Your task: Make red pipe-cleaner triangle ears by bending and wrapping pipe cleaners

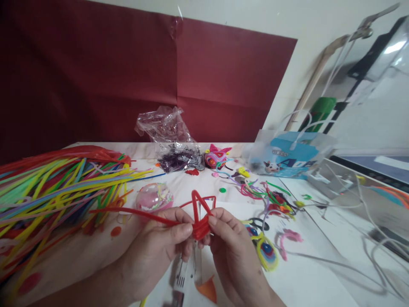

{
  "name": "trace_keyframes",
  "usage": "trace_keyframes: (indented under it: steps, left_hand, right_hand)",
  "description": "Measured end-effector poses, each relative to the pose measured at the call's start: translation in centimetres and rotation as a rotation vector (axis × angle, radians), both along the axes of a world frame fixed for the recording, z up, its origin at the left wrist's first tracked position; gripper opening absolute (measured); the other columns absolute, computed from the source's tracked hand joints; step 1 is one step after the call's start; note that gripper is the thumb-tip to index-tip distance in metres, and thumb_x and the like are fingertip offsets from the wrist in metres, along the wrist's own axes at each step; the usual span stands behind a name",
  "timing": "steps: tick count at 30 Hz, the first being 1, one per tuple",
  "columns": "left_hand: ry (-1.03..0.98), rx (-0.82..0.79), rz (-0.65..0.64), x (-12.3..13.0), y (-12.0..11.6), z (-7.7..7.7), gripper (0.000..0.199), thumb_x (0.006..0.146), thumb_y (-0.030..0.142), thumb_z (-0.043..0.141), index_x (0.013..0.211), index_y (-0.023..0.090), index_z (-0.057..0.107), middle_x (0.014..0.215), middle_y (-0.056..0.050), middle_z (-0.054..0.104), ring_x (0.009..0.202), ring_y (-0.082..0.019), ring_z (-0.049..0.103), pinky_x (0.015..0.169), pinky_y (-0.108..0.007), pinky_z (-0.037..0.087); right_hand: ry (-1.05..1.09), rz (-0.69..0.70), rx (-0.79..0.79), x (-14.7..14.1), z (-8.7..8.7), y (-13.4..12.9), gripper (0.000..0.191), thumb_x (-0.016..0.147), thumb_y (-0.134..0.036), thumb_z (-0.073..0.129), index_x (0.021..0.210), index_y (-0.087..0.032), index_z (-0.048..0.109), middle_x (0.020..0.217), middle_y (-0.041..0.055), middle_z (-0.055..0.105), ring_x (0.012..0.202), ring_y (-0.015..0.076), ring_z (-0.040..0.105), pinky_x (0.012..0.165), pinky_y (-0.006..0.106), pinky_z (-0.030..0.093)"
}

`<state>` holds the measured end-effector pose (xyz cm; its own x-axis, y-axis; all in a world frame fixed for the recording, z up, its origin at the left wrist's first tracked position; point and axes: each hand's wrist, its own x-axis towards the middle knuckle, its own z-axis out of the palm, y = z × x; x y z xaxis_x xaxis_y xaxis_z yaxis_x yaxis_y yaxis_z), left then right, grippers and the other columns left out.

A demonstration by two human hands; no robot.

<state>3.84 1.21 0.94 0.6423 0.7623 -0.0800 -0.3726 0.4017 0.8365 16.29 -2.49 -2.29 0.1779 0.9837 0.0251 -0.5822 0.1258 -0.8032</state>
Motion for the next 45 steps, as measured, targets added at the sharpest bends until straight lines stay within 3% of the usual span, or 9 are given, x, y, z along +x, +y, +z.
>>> trace_keyframes:
  steps: [21, 32, 36, 40, 42, 45]
  left_hand:
    - [-0.070, -0.080, -0.064, 0.0, 0.2, -0.1, 0.007, 0.067, 0.015, 0.062, 0.063, 0.010, 0.062, 0.056, -0.006, 0.063, 0.045, -0.007, 0.050, 0.046, -0.017, 0.036]
    - [-0.109, -0.094, -0.116, 0.0, 0.5, -0.6, 0.008, 0.067, 0.016, 0.062, 0.063, 0.010, 0.061, 0.056, -0.005, 0.062, 0.045, -0.006, 0.049, 0.045, -0.015, 0.037]
    - [-0.123, -0.118, -0.136, 0.1, 0.7, -1.1, 0.013, 0.071, 0.022, 0.060, 0.065, 0.010, 0.061, 0.056, -0.004, 0.060, 0.047, -0.006, 0.051, 0.044, -0.014, 0.037]
    - [-0.079, -0.172, -0.151, 0.3, 0.8, -1.6, 0.030, 0.070, 0.039, 0.063, 0.061, 0.010, 0.059, 0.056, -0.001, 0.056, 0.042, -0.005, 0.049, 0.040, -0.015, 0.037]
    - [0.006, -0.111, -0.108, 0.2, 0.6, -1.6, 0.033, 0.067, 0.042, 0.064, 0.059, 0.012, 0.056, 0.053, 0.001, 0.054, 0.038, -0.005, 0.047, 0.037, -0.016, 0.036]
    - [0.191, 0.175, 0.074, -0.2, -0.1, -1.2, 0.027, 0.068, 0.034, 0.066, 0.055, 0.014, 0.052, 0.046, 0.004, 0.051, 0.037, -0.005, 0.044, 0.038, -0.016, 0.036]
  right_hand:
    - [0.056, 0.123, -0.034, 0.3, 0.3, -0.1, 0.013, 0.071, -0.030, 0.065, 0.066, -0.018, 0.062, 0.051, -0.0002, 0.053, 0.049, 0.0169, 0.050, 0.050, 0.030, 0.044]
    - [0.114, 0.103, 0.026, 0.6, -0.5, 0.3, 0.008, 0.070, -0.022, 0.066, 0.065, -0.016, 0.063, 0.053, 0.0011, 0.057, 0.049, 0.0118, 0.048, 0.051, 0.022, 0.040]
    - [0.107, 0.090, 0.024, 0.7, -0.2, 0.3, 0.010, 0.071, -0.024, 0.066, 0.065, -0.016, 0.063, 0.050, -0.0001, 0.053, 0.048, 0.0114, 0.046, 0.051, 0.022, 0.039]
    - [0.095, 0.027, 0.038, 1.0, -0.2, 0.4, 0.011, 0.072, -0.024, 0.066, 0.066, -0.016, 0.063, 0.051, -0.0003, 0.053, 0.050, 0.0118, 0.048, 0.052, 0.023, 0.041]
    - [0.087, -0.047, 0.049, 1.3, -0.2, 0.5, 0.010, 0.070, -0.023, 0.068, 0.066, -0.015, 0.063, 0.054, -0.0002, 0.055, 0.049, 0.0105, 0.048, 0.051, 0.022, 0.042]
    - [0.073, -0.144, 0.078, 1.6, 0.0, 0.5, 0.008, 0.068, -0.021, 0.069, 0.067, -0.015, 0.064, 0.058, 0.0000, 0.058, 0.048, 0.0089, 0.048, 0.049, 0.020, 0.043]
